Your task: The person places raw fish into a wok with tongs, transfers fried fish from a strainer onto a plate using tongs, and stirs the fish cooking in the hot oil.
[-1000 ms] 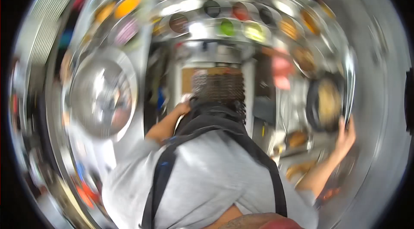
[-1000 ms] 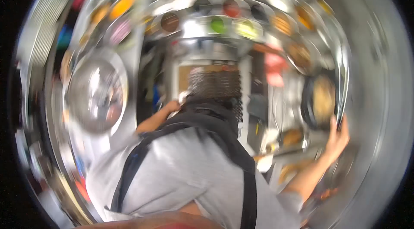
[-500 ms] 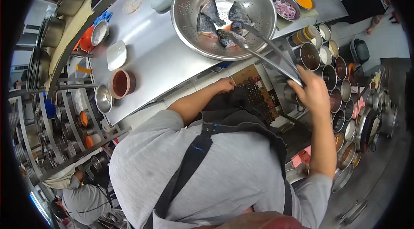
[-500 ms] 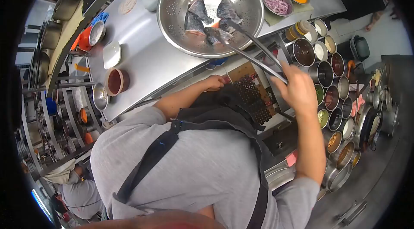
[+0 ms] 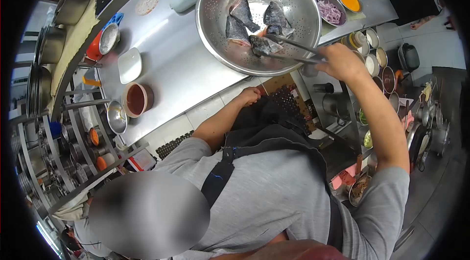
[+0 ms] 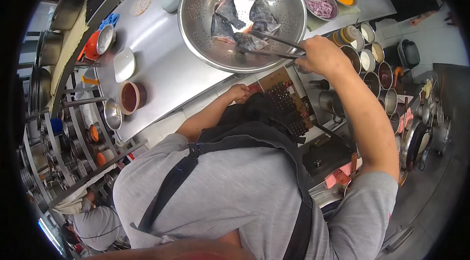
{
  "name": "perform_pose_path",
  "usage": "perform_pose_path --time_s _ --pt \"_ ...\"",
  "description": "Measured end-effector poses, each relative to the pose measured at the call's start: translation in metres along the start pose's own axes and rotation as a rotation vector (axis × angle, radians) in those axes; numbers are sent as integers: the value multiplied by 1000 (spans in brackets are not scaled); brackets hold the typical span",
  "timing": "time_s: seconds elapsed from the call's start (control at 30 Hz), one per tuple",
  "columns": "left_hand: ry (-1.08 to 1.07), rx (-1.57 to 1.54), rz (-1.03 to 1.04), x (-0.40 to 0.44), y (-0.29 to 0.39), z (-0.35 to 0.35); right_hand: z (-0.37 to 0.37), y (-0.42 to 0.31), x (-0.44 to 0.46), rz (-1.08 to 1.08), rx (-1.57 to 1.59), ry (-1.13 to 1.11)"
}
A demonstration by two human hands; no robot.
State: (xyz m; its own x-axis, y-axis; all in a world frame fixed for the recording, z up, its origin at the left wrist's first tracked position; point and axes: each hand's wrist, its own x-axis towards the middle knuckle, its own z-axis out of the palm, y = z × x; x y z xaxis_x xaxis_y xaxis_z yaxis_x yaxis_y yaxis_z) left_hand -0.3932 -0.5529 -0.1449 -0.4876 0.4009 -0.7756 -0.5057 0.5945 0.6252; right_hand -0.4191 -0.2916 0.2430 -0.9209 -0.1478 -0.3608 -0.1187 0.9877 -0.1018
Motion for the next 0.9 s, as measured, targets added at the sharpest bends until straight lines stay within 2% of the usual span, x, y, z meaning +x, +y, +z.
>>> perform_pose_path --time_s 0.07,0.3,0.43,0.57,0.63,0.67,0.7,0.73,0.77,0.8,0.83,0.9 --pt "17 19 21 2 3 1 1 -4 12 110 119 -61" --pt "32 119 90 -1 10 -5 -3 16 -1 30 181 23" --pt "28 266 179 10 14 -9 -6 18 -15 132 263 -39" --pt "-29 283 135 11 26 -8 3 26 -39 169 438 102" --pt "-134 507 116 11 36 -5 18 27 -59 134 542 221" --pt "-146 445 138 10 37 0 31 28 -70 112 563 299" --pt "-188 367 229 11 36 7 36 23 -84 192 724 267" --pt "-228 330 182 1 52 18 57 27 -95 159 679 375" --pt "-210 435 213 42 25 24 78 31 -108 128 651 493" --pt "-350 354 203 71 13 25 76 21 -131 256 722 474" --pt "-388 358 110 59 33 37 87 18 -151 315 746 549" --pt "-507 373 128 47 60 59 115 6 -206 435 803 671"
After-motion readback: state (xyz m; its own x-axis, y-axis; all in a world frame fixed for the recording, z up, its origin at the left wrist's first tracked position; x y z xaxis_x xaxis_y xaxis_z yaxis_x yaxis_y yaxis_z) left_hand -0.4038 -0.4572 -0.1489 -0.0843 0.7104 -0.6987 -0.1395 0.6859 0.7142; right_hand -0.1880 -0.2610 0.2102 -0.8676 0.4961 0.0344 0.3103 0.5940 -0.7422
